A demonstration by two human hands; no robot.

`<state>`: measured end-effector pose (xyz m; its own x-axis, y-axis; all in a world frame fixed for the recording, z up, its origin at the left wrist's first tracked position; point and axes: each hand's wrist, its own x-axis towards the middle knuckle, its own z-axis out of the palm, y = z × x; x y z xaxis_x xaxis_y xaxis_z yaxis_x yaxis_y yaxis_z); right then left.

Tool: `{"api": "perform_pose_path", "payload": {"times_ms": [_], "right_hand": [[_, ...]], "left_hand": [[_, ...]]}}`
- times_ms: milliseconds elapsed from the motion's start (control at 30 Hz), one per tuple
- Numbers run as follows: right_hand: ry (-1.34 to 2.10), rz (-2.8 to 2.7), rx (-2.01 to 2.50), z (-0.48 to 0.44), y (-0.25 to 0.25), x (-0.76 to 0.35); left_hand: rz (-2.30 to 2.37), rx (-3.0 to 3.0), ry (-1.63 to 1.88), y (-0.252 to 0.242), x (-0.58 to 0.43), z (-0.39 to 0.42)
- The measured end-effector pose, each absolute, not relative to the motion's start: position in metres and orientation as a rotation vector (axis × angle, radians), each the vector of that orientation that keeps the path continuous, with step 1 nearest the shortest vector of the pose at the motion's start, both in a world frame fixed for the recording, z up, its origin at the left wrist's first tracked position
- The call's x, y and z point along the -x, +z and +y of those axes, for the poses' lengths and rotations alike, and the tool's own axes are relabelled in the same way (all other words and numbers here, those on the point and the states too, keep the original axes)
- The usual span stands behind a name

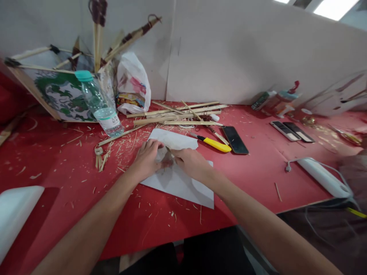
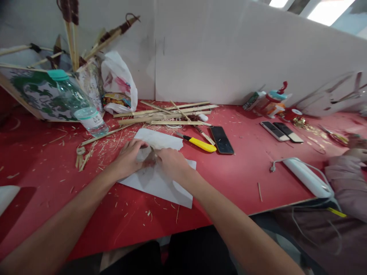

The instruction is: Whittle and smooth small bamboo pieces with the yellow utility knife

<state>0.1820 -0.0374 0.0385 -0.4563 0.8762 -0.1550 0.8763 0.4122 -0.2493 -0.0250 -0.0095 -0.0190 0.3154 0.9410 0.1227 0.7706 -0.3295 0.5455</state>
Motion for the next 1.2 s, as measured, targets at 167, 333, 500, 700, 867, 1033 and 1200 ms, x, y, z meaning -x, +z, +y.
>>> {"api": "perform_pose_path", "payload": {"times_ms": [167, 333, 500, 700, 867, 1033, 1200], "right_hand": [[-0.362, 2.615, -1.575, -0.065, 0.042, -0.199], [-0.303, 2.573, -1.611, -0.052, 0.04, -0.185], [-0.366, 2.607, -1.593, -0.044, 0.043, -0.18], [-0.282, 2.526, -1.614, -0.065, 0.042, -0.192], [-0.373, 2.584, -1.59, -0.025, 0.041, -0.17], [-0.331, 2.556, -1.551, -0.066, 0.046, -0.198], [-0.414, 2.614, -1.543, -0.048, 0.048, -0.186]], "left_hand": [[1.534, -2.199, 0.588, -0.019, 0.024, -0.008], [1.537, -2.211, 0.574, -0.018, 0.024, -0.011], [1.557, -2.188, 0.582, -0.018, 0.023, -0.009], [1.522, -2.203, 0.57, -0.02, 0.024, -0.009], [1.56, -2.183, 0.605, -0.024, 0.024, -0.007], [1.545, -2.21, 0.601, -0.021, 0.023, -0.008], [1.559, -2.205, 0.611, -0.021, 0.024, -0.008]]}}
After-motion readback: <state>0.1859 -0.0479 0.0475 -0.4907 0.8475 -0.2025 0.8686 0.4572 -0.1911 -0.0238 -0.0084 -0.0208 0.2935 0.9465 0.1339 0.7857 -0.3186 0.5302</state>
